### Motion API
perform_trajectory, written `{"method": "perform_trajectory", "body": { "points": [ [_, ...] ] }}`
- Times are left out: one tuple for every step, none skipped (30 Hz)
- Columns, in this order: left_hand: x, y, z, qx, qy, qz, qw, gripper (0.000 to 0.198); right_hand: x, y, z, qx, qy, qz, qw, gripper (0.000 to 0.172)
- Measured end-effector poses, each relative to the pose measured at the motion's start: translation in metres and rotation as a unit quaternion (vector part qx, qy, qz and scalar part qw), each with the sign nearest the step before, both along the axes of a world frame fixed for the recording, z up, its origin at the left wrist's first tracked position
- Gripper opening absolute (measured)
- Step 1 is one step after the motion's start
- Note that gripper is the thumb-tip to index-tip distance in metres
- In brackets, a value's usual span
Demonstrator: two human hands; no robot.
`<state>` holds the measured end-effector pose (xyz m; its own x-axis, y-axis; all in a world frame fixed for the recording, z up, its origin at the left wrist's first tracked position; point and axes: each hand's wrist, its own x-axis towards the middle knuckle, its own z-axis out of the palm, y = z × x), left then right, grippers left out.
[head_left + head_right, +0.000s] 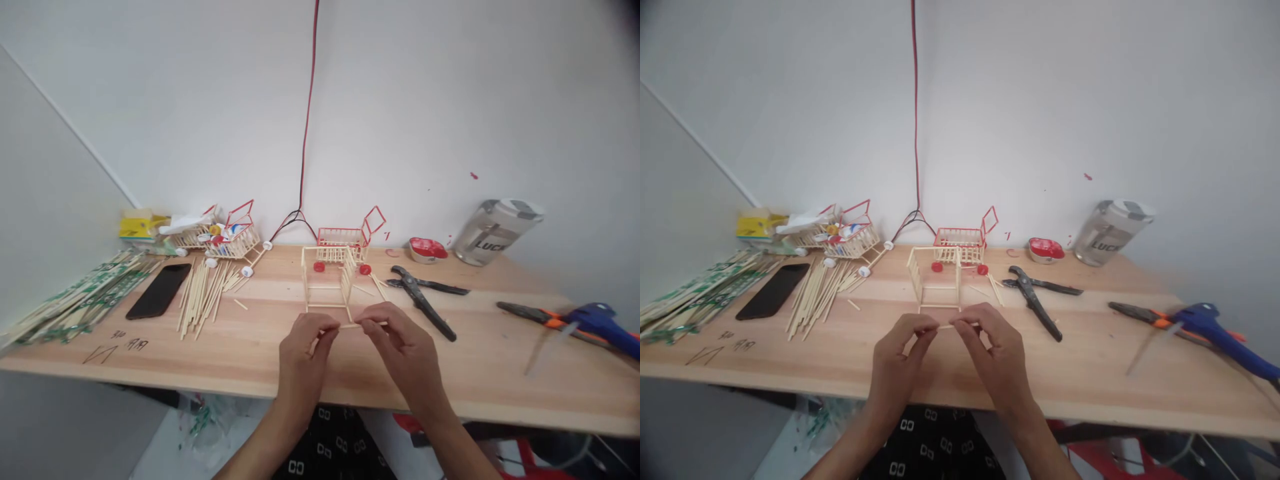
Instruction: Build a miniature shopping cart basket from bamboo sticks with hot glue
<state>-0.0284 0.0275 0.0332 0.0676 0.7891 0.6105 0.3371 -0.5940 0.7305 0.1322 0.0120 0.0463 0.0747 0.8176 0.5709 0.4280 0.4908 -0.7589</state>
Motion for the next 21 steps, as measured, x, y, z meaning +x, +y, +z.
{"method": "perform_trajectory", "body": {
  "points": [
    [0.003, -0.001, -0.001, 0.013, 0.014, -0.006, 1.0, 0.014, 0.002, -0.002, 0.0, -0.003, -0.011, -0.003, 1.0, 0.011],
    [0.006, -0.002, -0.002, 0.027, 0.029, -0.012, 0.999, 0.015, 0.003, -0.003, 0.0, -0.006, -0.022, -0.003, 1.0, 0.011],
    [0.009, -0.003, -0.002, 0.041, 0.043, -0.017, 0.998, 0.014, 0.004, -0.005, 0.0, -0.011, -0.031, -0.004, 0.999, 0.013],
    [0.012, -0.004, -0.002, 0.053, 0.056, -0.023, 0.997, 0.013, 0.005, -0.007, 0.0, -0.019, -0.036, -0.007, 0.999, 0.014],
    [0.015, -0.004, -0.003, 0.061, 0.068, -0.029, 0.995, 0.012, 0.005, -0.009, -0.001, -0.027, -0.039, -0.014, 0.999, 0.015],
    [0.017, -0.004, -0.003, 0.067, 0.079, -0.037, 0.994, 0.011, 0.006, -0.011, -0.001, -0.033, -0.039, -0.022, 0.998, 0.016],
    [0.02, -0.003, -0.005, 0.071, 0.089, -0.044, 0.993, 0.01, 0.007, -0.013, -0.002, -0.041, -0.04, -0.029, 0.998, 0.016],
    [0.021, -0.002, -0.007, 0.074, 0.098, -0.049, 0.991, 0.01, 0.009, -0.014, -0.003, -0.049, -0.043, -0.034, 0.997, 0.015],
    [0.023, 0.0, -0.009, 0.075, 0.106, -0.052, 0.99, 0.011, 0.014, -0.015, -0.004, -0.058, -0.048, -0.042, 0.996, 0.016],
    [0.023, 0.003, -0.012, 0.071, 0.111, -0.048, 0.99, 0.012, 0.021, -0.015, -0.006, -0.065, -0.057, -0.056, 0.995, 0.019],
    [0.024, 0.005, -0.015, 0.066, 0.117, -0.04, 0.99, 0.012, 0.031, -0.016, -0.007, -0.068, -0.068, -0.079, 0.992, 0.024],
    [0.023, 0.008, -0.018, 0.055, 0.122, -0.03, 0.991, 0.012, 0.046, -0.016, -0.008, -0.069, -0.083, -0.114, 0.988, 0.026],
    [0.023, 0.01, -0.021, 0.042, 0.127, -0.02, 0.991, 0.012, 0.064, -0.017, -0.009, -0.061, -0.097, -0.163, 0.98, 0.026],
    [0.022, 0.012, -0.023, 0.025, 0.13, -0.013, 0.991, 0.013, 0.087, -0.018, -0.009, -0.049, -0.117, -0.207, 0.97, 0.027],
    [0.02, 0.013, -0.024, 0.004, 0.131, -0.009, 0.991, 0.013, 0.113, -0.019, -0.009, -0.032, -0.135, -0.251, 0.958, 0.027],
    [0.019, 0.013, -0.025, -0.019, 0.129, -0.008, 0.991, 0.013, 0.142, -0.021, -0.01, -0.017, -0.152, -0.294, 0.943, 0.027],
    [0.018, 0.013, -0.025, -0.043, 0.125, -0.01, 0.991, 0.013, 0.172, -0.023, -0.01, 0.005, -0.172, -0.337, 0.926, 0.027],
    [0.018, 0.012, -0.025, -0.067, 0.119, -0.013, 0.991, 0.013, 0.201, -0.026, -0.009, 0.003, -0.199, -0.378, 0.904, 0.027],
    [0.017, 0.011, -0.024, -0.087, 0.113, -0.017, 0.99, 0.013, 0.229, -0.029, -0.01, -0.023, -0.231, -0.421, 0.877, 0.025],
    [0.017, 0.011, -0.024, -0.102, 0.107, -0.022, 0.989, 0.013, 0.254, -0.033, -0.01, -0.069, -0.247, -0.466, 0.847, 0.023],
    [0.018, 0.01, -0.023, -0.114, 0.102, -0.026, 0.988, 0.013, 0.275, -0.036, -0.011, -0.128, -0.251, -0.496, 0.821, 0.021]
  ]
}}
